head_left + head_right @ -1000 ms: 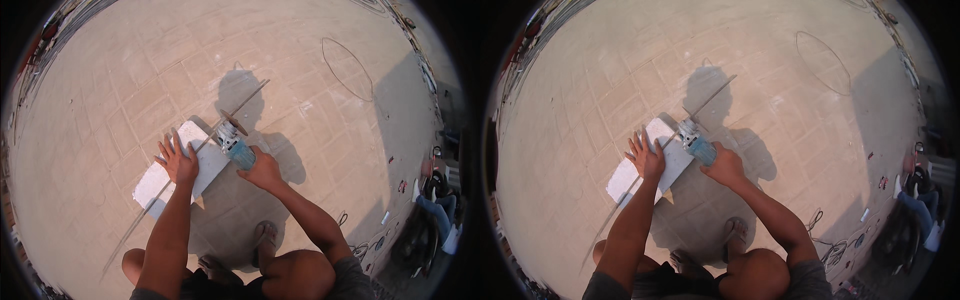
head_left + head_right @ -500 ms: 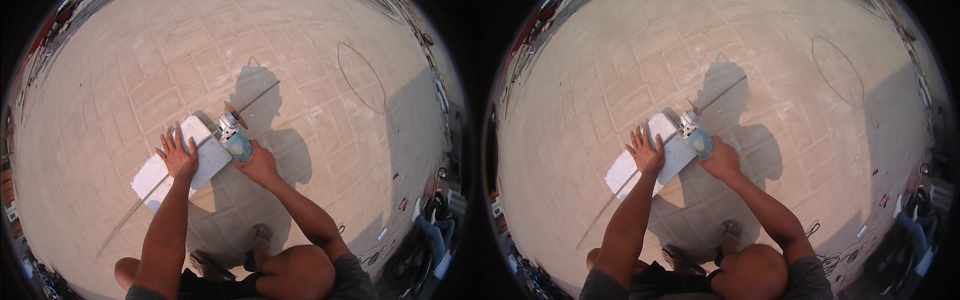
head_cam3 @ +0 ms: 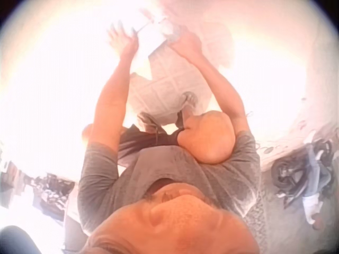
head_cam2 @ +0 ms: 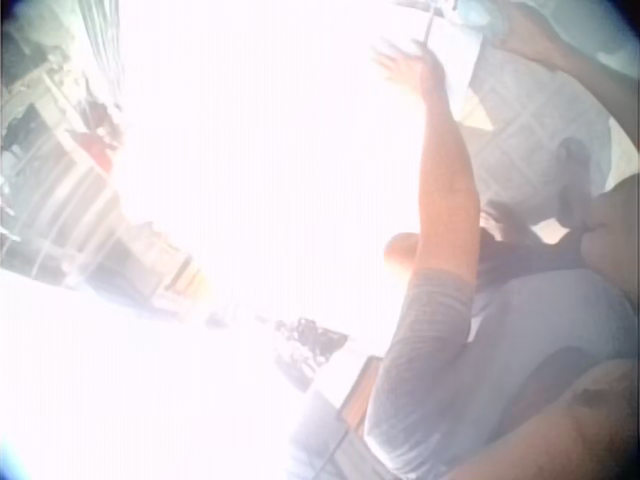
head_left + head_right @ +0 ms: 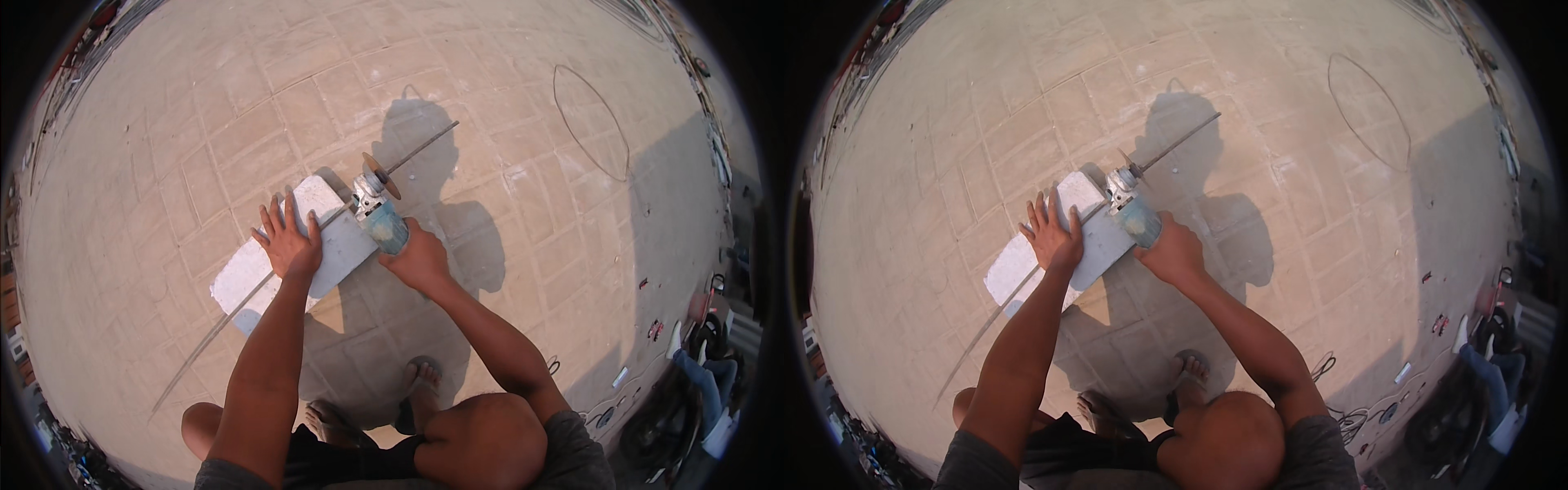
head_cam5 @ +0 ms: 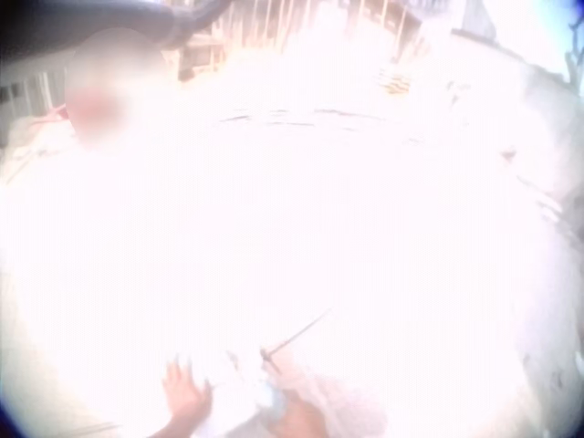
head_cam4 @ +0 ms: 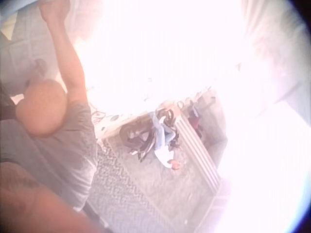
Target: The person uses an angle grinder to cut a white rectangular block on the ground and then picks up and holds two thin metal rods.
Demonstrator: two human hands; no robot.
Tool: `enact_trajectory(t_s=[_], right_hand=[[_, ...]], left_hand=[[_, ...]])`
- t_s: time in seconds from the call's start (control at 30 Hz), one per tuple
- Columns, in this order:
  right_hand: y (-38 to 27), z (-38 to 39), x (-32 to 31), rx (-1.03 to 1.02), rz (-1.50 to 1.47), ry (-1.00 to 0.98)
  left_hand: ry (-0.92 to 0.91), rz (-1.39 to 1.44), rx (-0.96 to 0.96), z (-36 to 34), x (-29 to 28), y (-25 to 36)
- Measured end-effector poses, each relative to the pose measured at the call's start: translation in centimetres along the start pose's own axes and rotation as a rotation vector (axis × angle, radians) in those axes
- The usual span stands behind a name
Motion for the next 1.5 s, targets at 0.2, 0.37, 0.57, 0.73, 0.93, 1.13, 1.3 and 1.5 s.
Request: enact_trajectory(t_s=[0.2,0.37,0.57,0.73,0.93,1.13,1.3,1.5], right_hand=[[0.2,-0.2,0.2,0.005,0.010,0.001],[-0.1,-0.3,0.6,0.007,0.028,-0.004],[-0.1,-0.1,0.3,-0.017,-0.006,-0.028],[0.7,-0.2,0.3,-0.024,0.021,0.012],[0.5,-0.4,0.0,0.007,-0.006,-0.037],[-0.1,-0.6,0.0,0.015,0.006,-0.044],[-0.1,-1.0,0.4,0.035,0.013,-0.063],[0.2,-1.3,0.4,0.023,0.043,-0.060]], left_hand=[[0.004,0.018,0.012,0.0,-0.3,0.5],[0.008,-0.003,0.014,-0.1,-0.2,0.0],[0.023,-0.022,0.027,-0.2,0.2,0.0],[0.009,-0.007,0.027,-0.2,0.9,0.0],[0.066,-0.007,0.066,0.0,0.8,0.2],[0.039,-0.010,0.052,-0.1,0.8,-0.1],[0.029,0.011,0.048,-0.1,0.8,-0.4],[0.060,0.021,0.058,0.0,0.6,-0.1]])
Point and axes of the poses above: each hand's wrist, its own z-axis away from the middle knuckle, its own x-axis out of the palm, y = z × x, the point moved 7 cm from there along -z, towards the middle knuckle, and after that the axes turned 6 degrees about -x, right-handed, at the moved point
